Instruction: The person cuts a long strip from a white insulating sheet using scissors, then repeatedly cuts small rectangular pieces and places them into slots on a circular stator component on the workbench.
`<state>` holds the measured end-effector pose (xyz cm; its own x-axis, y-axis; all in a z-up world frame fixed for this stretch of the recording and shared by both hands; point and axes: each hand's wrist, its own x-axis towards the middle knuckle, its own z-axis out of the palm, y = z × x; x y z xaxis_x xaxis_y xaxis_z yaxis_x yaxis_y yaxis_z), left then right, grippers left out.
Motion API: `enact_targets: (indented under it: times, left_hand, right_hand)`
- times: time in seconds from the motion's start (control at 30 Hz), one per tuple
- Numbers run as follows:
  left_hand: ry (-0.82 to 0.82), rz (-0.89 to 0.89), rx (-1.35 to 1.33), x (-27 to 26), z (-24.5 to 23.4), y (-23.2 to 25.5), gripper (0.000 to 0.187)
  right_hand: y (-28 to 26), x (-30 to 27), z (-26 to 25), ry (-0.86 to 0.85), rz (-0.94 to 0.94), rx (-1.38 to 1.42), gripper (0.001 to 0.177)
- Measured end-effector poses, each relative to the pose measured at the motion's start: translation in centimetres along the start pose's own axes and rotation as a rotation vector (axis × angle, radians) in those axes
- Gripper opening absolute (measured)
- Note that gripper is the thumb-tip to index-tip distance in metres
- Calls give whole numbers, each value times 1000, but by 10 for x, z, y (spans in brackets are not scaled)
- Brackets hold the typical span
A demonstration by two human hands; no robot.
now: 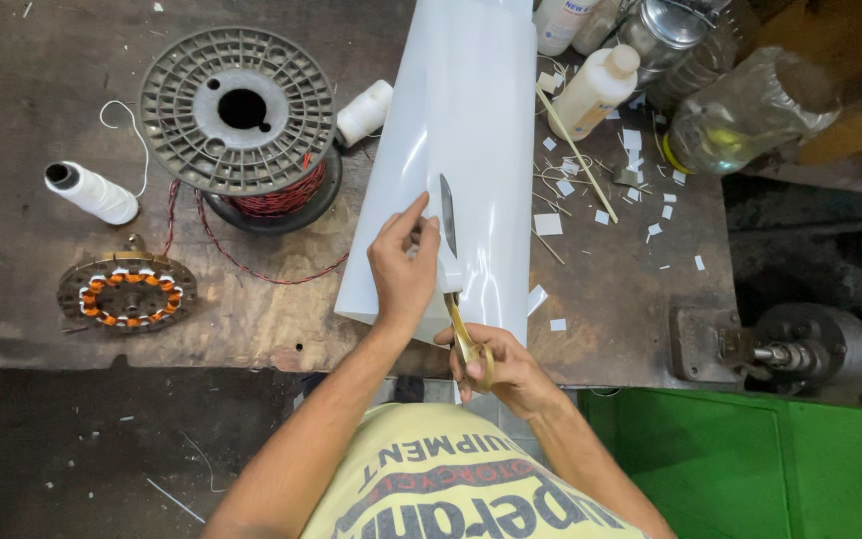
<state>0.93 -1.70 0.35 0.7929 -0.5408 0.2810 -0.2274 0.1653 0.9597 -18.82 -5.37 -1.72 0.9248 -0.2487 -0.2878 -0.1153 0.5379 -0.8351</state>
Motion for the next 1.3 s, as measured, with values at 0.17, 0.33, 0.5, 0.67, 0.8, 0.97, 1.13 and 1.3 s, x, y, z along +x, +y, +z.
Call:
enact_targets:
  times: [0.17, 0.33, 0.5, 0.67, 0.8, 0.97, 1.13, 1.3]
  left_hand:
    - [56, 30, 22, 29, 2, -3, 36]
    - [54, 74, 4, 29, -1, 2, 36]
    - [51, 70, 96, 19, -2, 5, 36]
    - [49, 101, 35, 19, -2, 7, 35]
    - [60, 151, 104, 38, 1, 1, 35]
    - [91, 145, 35, 76, 6, -6, 36]
    - [68, 117, 66, 69, 6, -4, 36]
    - [54, 136, 83, 69, 2, 0, 38]
  right_hand:
    - [-2, -7, 3, -29, -16, -85, 67]
    - [-15, 4, 5, -28, -33, -124, 73]
    - [-22, 17, 3, -46, -94, -45, 82]
    - [-26, 16, 4, -30, -51, -89, 73]
    - [-22, 11, 2, -28, -20, -109, 64]
    - [-34, 12, 2, -66, 9, -109, 65]
    - [-51, 31, 2, -74, -48, -116, 68]
    - [-61, 40, 4, -58, -49, -117, 71]
